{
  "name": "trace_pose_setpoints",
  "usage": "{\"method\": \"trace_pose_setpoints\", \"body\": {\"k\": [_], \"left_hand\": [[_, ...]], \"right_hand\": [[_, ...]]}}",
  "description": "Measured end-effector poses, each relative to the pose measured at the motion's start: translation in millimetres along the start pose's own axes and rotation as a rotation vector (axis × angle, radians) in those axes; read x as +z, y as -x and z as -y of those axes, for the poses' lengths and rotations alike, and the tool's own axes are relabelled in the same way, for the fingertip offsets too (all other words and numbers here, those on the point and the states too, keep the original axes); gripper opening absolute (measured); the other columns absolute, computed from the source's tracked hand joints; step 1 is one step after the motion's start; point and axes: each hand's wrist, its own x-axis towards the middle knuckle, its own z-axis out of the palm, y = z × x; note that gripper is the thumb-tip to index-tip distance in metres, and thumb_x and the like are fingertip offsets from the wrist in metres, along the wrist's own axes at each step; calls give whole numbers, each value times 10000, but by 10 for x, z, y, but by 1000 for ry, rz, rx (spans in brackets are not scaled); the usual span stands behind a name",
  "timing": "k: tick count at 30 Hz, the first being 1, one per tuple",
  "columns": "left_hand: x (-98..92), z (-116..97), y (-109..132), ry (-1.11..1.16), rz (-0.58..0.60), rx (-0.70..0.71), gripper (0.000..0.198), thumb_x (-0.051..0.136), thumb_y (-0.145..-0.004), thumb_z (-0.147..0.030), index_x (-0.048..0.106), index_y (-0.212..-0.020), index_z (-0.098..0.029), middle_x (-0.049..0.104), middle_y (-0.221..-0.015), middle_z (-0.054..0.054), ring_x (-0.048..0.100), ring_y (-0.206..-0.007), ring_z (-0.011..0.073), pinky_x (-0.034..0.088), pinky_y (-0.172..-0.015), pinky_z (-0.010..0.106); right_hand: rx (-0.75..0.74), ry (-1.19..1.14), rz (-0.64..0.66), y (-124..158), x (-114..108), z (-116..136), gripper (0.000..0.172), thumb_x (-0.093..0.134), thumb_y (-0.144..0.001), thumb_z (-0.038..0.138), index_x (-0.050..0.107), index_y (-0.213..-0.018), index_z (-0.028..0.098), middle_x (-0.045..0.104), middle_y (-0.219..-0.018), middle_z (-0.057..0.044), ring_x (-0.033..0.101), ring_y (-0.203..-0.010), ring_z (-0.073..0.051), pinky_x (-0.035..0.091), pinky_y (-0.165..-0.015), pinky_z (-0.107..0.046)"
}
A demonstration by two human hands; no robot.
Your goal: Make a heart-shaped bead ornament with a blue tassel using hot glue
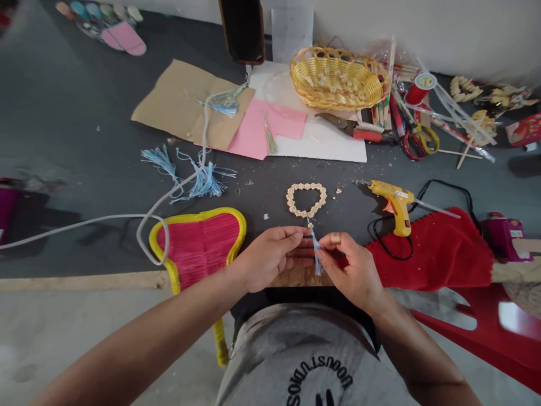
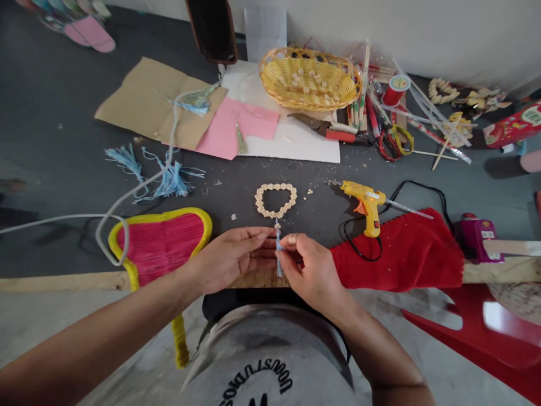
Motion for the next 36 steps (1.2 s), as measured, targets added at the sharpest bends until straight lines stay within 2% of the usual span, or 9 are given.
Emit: {"method": "trace_pose_setpoints", "body": {"k": [4, 10, 15, 20, 24, 26, 29, 32, 36], "left_hand": [[68, -9, -28, 26, -87, 11, 157, 490, -967, -151, 639, -941, -109, 733, -844, 103, 713, -753, 151, 592, -725, 270], [128, -47, -67, -28, -171, -23, 132, 582, -935, -228, 641, -897, -116, 738, -834, 102, 713, -741, 158, 580, -687, 257], [181, -59, -92, -97, -237, -50, 247, 772, -788, -325, 653, -864, -122, 736, -822, 80, 680, -696, 130, 539, -637, 219], [199, -36, -103, -139, -271, -38, 308, 851, -672, -308, 661, -845, -139, 729, -792, 43, 655, -689, 117, 515, -657, 224], [205, -36, -100, -98, -275, -32, 286, 849, -667, -264, 658, -840, -138, 720, -748, 35, 656, -656, 115, 520, -639, 224], [204, -40, -99, -76, -260, -35, 268, 838, -681, -248, 662, -843, -127, 717, -743, 42, 663, -648, 118, 528, -628, 225], [190, -38, -101, -52, -239, -33, 261, 826, -698, -232, 675, -874, -113, 713, -765, 53, 684, -694, 137, 551, -664, 247], [169, -29, -109, -45, -211, -29, 266, 821, -706, -251, 691, -886, -106, 708, -781, 58, 680, -716, 141, 557, -694, 262], [152, -23, -122, -49, -178, -37, 295, 832, -689, -303, 702, -866, -106, 703, -772, 63, 673, -722, 149, 552, -692, 263]], "right_hand": [[-107, 37, 36, -19, -24, -30, 76, 586, -903, 177, 589, -969, 213, 708, -865, -25, 679, -785, -144, 559, -716, -262], [-300, 134, 97, -53, -58, -93, 33, 579, -921, 166, 598, -927, 192, 721, -845, -36, 647, -771, -164, 529, -734, -305], [-482, 284, 136, -84, -109, -113, 79, 567, -930, 174, 631, -886, 185, 734, -825, -30, 628, -744, -167, 469, -690, -312], [-536, 256, 201, -128, -195, -124, 119, 564, -946, 234, 631, -870, 171, 720, -775, -27, 632, -729, -160, 444, -666, -309], [-459, 188, 227, -188, -268, -160, 152, 552, -959, 289, 640, -904, 179, 735, -812, -32, 650, -723, -170, 492, -659, -317], [-340, 156, 139, -237, -282, -188, 124, 540, -961, 235, 649, -972, 178, 748, -888, -50, 676, -795, -172, 543, -732, -309], [-224, 121, 27, -315, -250, -221, 202, 504, -962, 156, 655, -1095, 168, 744, -1002, -80, 692, -936, -172, 571, -850, -302], [-207, 117, 77, -367, -180, -238, 255, 484, -973, 169, 664, -1154, 173, 734, -1042, -88, 694, -963, -177, 587, -861, -309], [-209, 148, 90, -387, -114, -258, 241, 498, -972, 177, 701, -1102, 171, 742, -1018, -91, 702, -936, -183, 595, -843, -316]]}}
